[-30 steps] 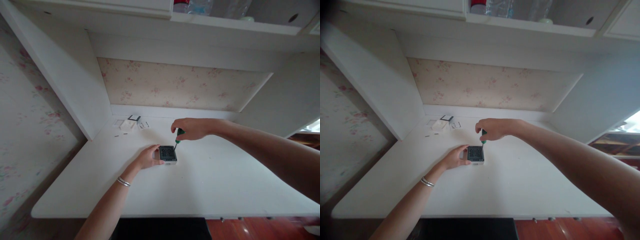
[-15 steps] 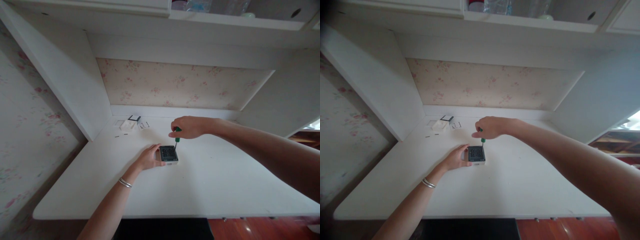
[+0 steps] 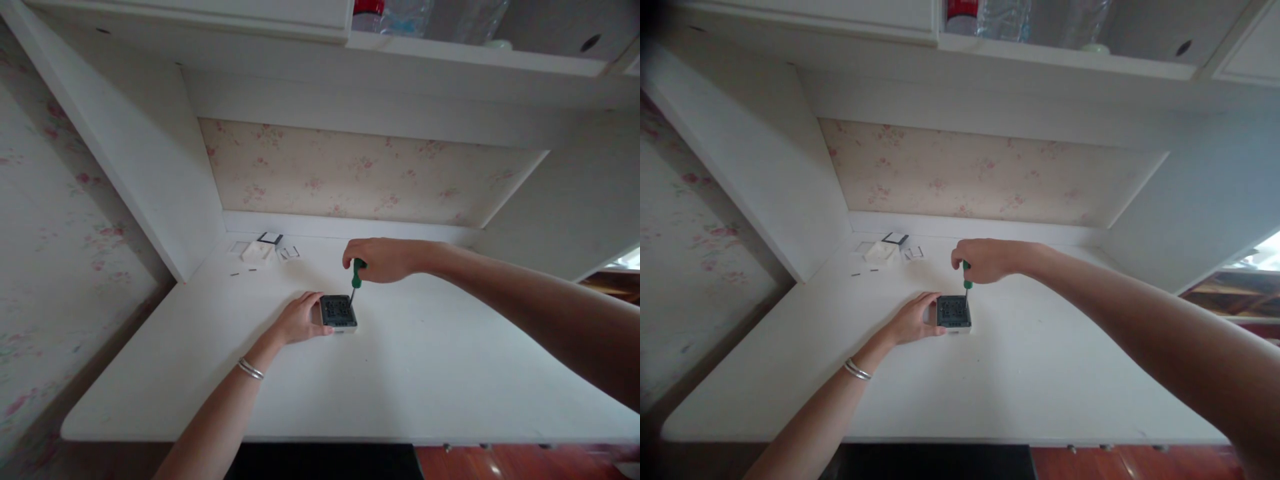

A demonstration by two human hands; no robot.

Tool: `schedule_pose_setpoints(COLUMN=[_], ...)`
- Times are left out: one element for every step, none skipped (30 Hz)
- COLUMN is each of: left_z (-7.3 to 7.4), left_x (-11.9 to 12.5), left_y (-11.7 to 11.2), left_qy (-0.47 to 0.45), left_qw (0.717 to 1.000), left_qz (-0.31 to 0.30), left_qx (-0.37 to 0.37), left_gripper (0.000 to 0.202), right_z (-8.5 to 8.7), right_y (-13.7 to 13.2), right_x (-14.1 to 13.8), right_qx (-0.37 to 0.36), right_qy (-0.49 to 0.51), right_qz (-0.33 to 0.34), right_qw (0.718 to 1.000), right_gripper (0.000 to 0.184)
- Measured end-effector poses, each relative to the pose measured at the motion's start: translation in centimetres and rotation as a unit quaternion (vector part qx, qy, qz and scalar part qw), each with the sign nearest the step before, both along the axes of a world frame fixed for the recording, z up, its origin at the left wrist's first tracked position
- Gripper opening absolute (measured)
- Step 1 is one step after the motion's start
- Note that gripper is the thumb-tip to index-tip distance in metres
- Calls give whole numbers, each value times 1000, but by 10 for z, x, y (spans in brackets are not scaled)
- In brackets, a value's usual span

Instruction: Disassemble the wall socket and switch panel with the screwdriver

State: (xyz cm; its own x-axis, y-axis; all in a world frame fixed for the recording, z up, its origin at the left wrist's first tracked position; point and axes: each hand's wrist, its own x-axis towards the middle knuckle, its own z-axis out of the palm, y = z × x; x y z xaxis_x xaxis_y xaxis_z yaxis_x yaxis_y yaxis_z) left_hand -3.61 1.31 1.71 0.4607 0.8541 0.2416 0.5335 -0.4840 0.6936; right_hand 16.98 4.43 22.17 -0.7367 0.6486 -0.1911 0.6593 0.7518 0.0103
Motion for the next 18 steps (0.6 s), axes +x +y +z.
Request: schedule_pose_setpoints(left_z=[0,0,-1,-1,-1,-1,-1,-1,-1,-1,-1,-1,-1,-1,-1,-1,-2,-2], left_x=[0,0,-1,-1,-1,0,0,0,0,0,1,1,1,1,1,1,2,2], left_y=[0,0,1,1,1,1,1,1,1,1,1,1,1,1,1,1,1,1], left_qy=[-1,-1,-2,-3,-4,-6,-8,-10,-12,-15,-17,-18,-18,-18,-16,-15,-13,-12], left_qw=[1000,1000,1000,1000,1000,1000,1000,1000,1000,1000,1000,1000,1000,1000,1000,1000,1000,1000], left_qz=[-2,-2,-3,-2,-1,-1,0,0,-1,-1,0,0,1,1,1,0,-2,-2], left_qx=[-2,-3,-3,-3,-3,-4,-5,-7,-9,-9,-9,-8,-7,-6,-6,-5,-3,0], left_gripper=[78,77,77,76,76,76,76,75,75,75,75,74,74,75,75,76,77,79], right_z=[0,0,0,1,1,1,2,2,2,2,2,2,2,2,3,3,3,3], right_y=[0,-1,-1,-1,-2,-2,-3,-3,-4,-4,-5,-6,-6,-7,-7,-8,-8,-8], right_x=[0,-1,-1,-2,-2,-3,-3,-3,-4,-4,-5,-6,-7,-8,-9,-10,-11,-12], right_qx=[-5,0,14,28,38,37,26,15,9,13,28,48,64,69,61,47,33,27], right_qy=[0,-6,-13,-21,-24,-24,-21,-18,-17,-21,-28,-36,-41,-42,-40,-38,-37,-40], right_qz=[-3,-15,-30,-41,-43,-37,-23,-13,-12,-23,-43,-62,-71,-66,-52,-34,-21,-21], right_qw=[1000,1000,999,999,998,998,999,1000,1000,999,998,996,995,995,996,998,999,999], right_gripper=[27,28,28,27,27,25,23,23,26,27,27,26,27,27,26,24,25,27])
